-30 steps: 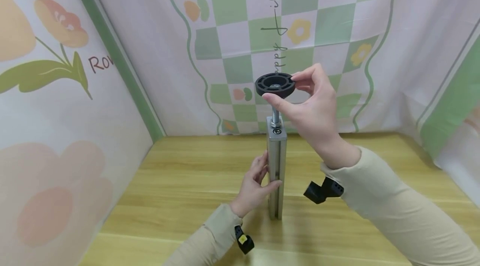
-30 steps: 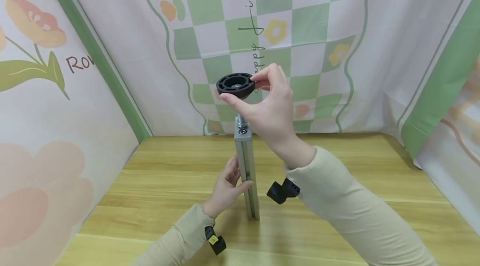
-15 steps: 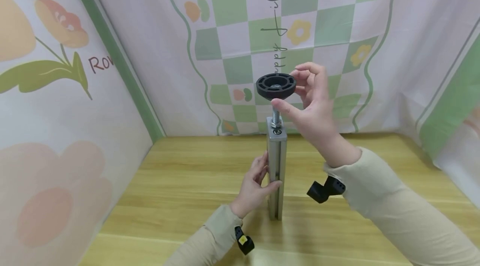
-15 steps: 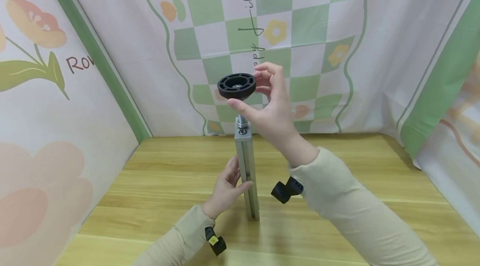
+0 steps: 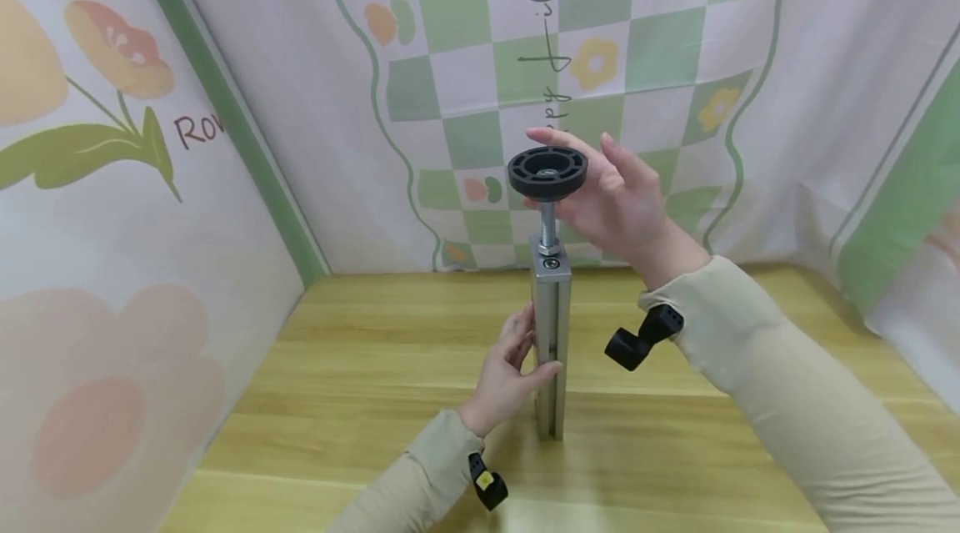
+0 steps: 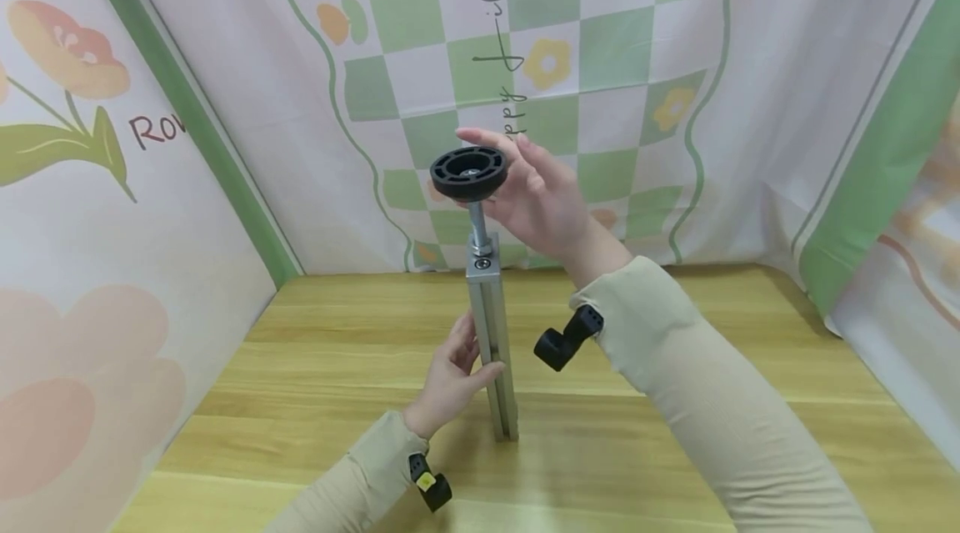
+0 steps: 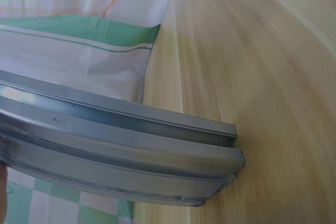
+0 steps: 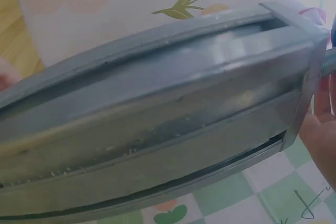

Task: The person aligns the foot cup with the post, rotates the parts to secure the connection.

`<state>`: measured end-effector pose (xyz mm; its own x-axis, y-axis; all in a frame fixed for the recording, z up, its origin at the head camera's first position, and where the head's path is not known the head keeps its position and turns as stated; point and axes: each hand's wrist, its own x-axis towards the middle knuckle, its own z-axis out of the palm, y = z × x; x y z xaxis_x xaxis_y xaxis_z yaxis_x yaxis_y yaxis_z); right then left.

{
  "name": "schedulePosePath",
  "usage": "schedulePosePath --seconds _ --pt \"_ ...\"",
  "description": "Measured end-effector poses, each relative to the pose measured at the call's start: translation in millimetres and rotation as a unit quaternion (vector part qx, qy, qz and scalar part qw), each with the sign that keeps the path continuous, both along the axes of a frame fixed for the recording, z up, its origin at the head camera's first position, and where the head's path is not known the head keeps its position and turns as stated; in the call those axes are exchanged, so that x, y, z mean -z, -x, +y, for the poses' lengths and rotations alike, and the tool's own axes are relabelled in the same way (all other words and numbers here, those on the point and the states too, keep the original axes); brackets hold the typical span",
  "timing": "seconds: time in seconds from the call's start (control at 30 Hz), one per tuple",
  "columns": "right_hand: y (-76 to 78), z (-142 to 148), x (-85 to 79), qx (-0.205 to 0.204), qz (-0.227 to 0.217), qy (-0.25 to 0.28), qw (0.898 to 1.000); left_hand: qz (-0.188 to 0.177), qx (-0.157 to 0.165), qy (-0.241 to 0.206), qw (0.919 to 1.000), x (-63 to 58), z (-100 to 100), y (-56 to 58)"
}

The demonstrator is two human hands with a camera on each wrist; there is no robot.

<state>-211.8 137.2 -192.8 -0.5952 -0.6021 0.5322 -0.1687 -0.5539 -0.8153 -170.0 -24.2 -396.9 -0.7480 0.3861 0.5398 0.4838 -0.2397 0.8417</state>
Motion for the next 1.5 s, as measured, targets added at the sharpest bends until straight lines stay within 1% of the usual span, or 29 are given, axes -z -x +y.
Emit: schedulePosePath --seconds 0.1,0.2,0.27,0.33,0.43,0.6,0.77,0.97,1.1,1.17,1.23,1.37,1.43,1.5 --pt "3.4 -1.3 1.8 -0.061 0.008 0.014 0.998 0.002 -0.003 0.004 1.0000 0.5 -0.3 -0.2" --pt "5.9 -3.3 3.2 -0.123 0.005 0.034 0.992 -0.001 -0.005 0.008 1.0000 0.2 -0.3 -0.1" --pt "7.3 -4.5 3.9 -0.152 -0.002 0.049 0.987 -0.001 -0.006 0.011 0.9999 0.0 -0.4 0.2" --pt "8.4 -5.2 4.5 -0.165 -0.010 0.060 0.984 -0.003 -0.004 0.011 0.9999 -0.2 -0.5 0.1" --pt "9.4 -5.3 5.3 -0.156 -0.009 0.057 0.986 -0.002 -0.004 0.011 0.9999 -0.1 -1.0 0.2" --pt "7.0 -4.1 5.8 -0.105 0.007 0.039 0.994 -0.005 -0.003 0.011 0.9999 0.5 -1.5 0.0" --pt "3.7 -3.8 6.3 -0.050 0.023 0.036 0.998 -0.013 -0.001 0.008 0.9999 1.7 -1.8 0.0" --pt "-0.7 -4.5 6.0 0.018 0.046 0.039 0.998 -0.010 0.004 0.001 0.9999 0.2 -1.8 -0.7" --pt "-9.1 -6.0 2.6 0.085 0.042 0.037 0.995 -0.011 0.006 0.000 0.9999 -1.6 -1.6 -0.5" --pt "-14.1 -7.2 0.8 0.130 0.039 0.030 0.990 -0.008 0.007 -0.001 0.9999 -1.6 -1.4 -0.1" --pt "-18.1 -8.7 -0.5 0.178 0.041 0.019 0.983 -0.003 0.007 -0.002 1.0000 -1.3 -1.2 0.3" --pt "-25.9 -11.7 -2.8 0.272 0.050 -0.019 0.961 0.007 0.007 -0.005 0.9999 -0.4 -0.8 0.4" --pt "-30.0 -13.7 -4.1 0.308 0.050 -0.033 0.949 0.010 0.007 -0.006 0.9999 -0.3 -0.7 0.0" --pt "-33.7 -15.5 -5.2 0.336 0.053 -0.046 0.939 0.010 0.006 -0.006 0.9999 -0.2 -0.6 -0.5"
